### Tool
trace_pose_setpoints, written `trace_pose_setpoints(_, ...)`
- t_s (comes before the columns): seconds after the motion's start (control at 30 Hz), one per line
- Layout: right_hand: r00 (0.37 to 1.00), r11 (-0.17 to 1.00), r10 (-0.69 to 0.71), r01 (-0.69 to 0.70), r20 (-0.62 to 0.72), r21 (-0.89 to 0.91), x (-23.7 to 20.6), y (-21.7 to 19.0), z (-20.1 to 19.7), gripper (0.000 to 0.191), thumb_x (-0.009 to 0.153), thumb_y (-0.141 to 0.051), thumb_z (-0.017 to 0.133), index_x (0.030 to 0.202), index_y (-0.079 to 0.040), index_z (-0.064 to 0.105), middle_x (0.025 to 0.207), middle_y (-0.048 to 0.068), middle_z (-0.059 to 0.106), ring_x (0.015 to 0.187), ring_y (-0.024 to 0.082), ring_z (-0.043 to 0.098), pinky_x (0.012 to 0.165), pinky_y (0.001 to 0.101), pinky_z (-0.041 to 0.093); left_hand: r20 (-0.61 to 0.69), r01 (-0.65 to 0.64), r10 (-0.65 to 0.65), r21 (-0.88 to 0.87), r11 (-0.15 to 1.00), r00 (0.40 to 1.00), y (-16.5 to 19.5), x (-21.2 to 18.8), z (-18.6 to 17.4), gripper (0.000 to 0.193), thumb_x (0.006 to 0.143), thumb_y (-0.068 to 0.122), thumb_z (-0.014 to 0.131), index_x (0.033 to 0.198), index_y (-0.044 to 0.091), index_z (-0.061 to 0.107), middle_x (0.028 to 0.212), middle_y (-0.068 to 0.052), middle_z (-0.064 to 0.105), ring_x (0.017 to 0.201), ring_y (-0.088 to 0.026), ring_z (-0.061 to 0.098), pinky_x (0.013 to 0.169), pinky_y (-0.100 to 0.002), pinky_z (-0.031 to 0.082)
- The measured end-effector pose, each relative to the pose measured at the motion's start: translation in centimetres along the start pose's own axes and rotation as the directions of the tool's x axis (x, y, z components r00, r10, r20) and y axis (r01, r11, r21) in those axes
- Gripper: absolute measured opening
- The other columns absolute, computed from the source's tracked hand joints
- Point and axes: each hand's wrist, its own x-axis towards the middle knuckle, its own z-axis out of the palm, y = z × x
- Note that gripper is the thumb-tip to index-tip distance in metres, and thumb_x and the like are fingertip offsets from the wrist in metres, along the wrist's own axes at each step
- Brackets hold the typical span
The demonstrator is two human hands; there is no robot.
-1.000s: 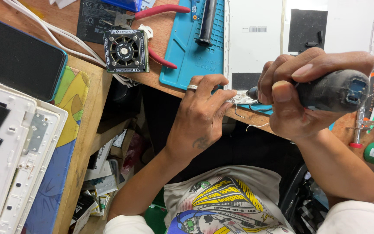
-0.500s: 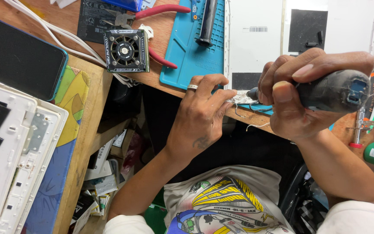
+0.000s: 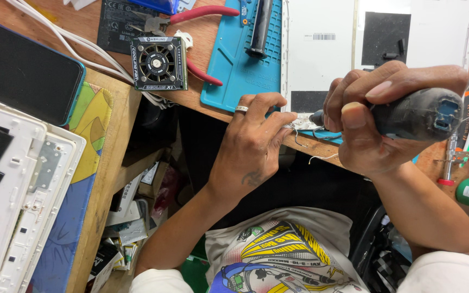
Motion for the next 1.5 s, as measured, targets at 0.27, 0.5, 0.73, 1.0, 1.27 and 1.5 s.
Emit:
trace_pose_setpoints(0.27,1.000,1.000,0.004,-0.003,0.025,-0.012,0.07,-0.28,-0.19,0.032,0.106,-0.009,0.064,0.120,-0.010,0.036,0.087,0.012,0.055,0.050,0.017,0.055,0.047,0.0322,0.051,0.000,-0.002,0.002,0.007,1.000,1.000,0.04,-0.01,-0.05,0.022,0.091,-0.002,0.072,0.112,0.002,0.069,0.123,-0.011,0.059,0.116,-0.032,0.058,0.098,-0.041,0.051)
trace_pose_setpoints(0.5,1.000,1.000,-0.001,0.001,0.014,-0.002,-0.06,-0.17,-0.27,0.032,0.105,-0.008,0.064,0.120,-0.010,0.036,0.089,0.011,0.056,0.049,0.018,0.055,0.046,0.0325,0.051,0.003,-0.003,0.002,0.009,1.000,1.000,0.06,0.01,0.00,0.021,0.091,-0.002,0.072,0.112,0.003,0.069,0.123,-0.011,0.059,0.115,-0.032,0.058,0.098,-0.040,0.051)
trace_pose_setpoints(0.73,1.000,1.000,-0.015,0.015,-0.002,-0.013,-0.03,0.01,-0.09,0.031,0.104,-0.006,0.063,0.118,-0.009,0.036,0.089,0.012,0.055,0.048,0.018,0.055,0.045,0.0329,0.050,0.000,-0.002,0.002,0.010,1.000,1.000,0.07,0.01,0.01,0.021,0.092,-0.002,0.071,0.112,0.003,0.069,0.123,-0.011,0.059,0.115,-0.032,0.058,0.099,-0.040,0.051)
trace_pose_setpoints(1.0,1.000,1.000,-0.013,0.013,0.014,-0.008,-0.01,-0.18,-0.21,0.032,0.106,-0.008,0.064,0.121,-0.011,0.036,0.087,0.012,0.056,0.050,0.018,0.056,0.047,0.0330,0.051,0.001,0.002,-0.002,0.009,1.000,1.000,0.14,0.02,0.03,0.021,0.091,-0.001,0.072,0.112,0.003,0.069,0.123,-0.011,0.059,0.116,-0.031,0.058,0.099,-0.040,0.051)
trace_pose_setpoints(1.27,1.000,1.000,0.002,-0.003,-0.010,-0.006,-0.02,-0.18,0.11,0.032,0.106,-0.009,0.065,0.121,-0.011,0.037,0.085,0.011,0.055,0.051,0.019,0.056,0.048,0.0331,0.052,0.006,0.007,-0.007,0.013,1.000,1.000,0.10,-0.01,0.03,0.023,0.091,-0.001,0.072,0.113,0.003,0.069,0.123,-0.011,0.059,0.116,-0.031,0.058,0.099,-0.040,0.051)
trace_pose_setpoints(1.5,1.000,0.999,-0.015,0.015,0.020,-0.028,0.18,-0.11,-0.19,0.032,0.105,-0.009,0.064,0.120,-0.010,0.037,0.089,0.011,0.056,0.051,0.019,0.057,0.047,0.0330,0.052,0.009,0.007,-0.007,0.016,1.000,1.000,0.08,0.01,0.04,0.023,0.091,-0.002,0.072,0.113,0.003,0.069,0.123,-0.011,0.059,0.116,-0.031,0.058,0.099,-0.040,0.051)
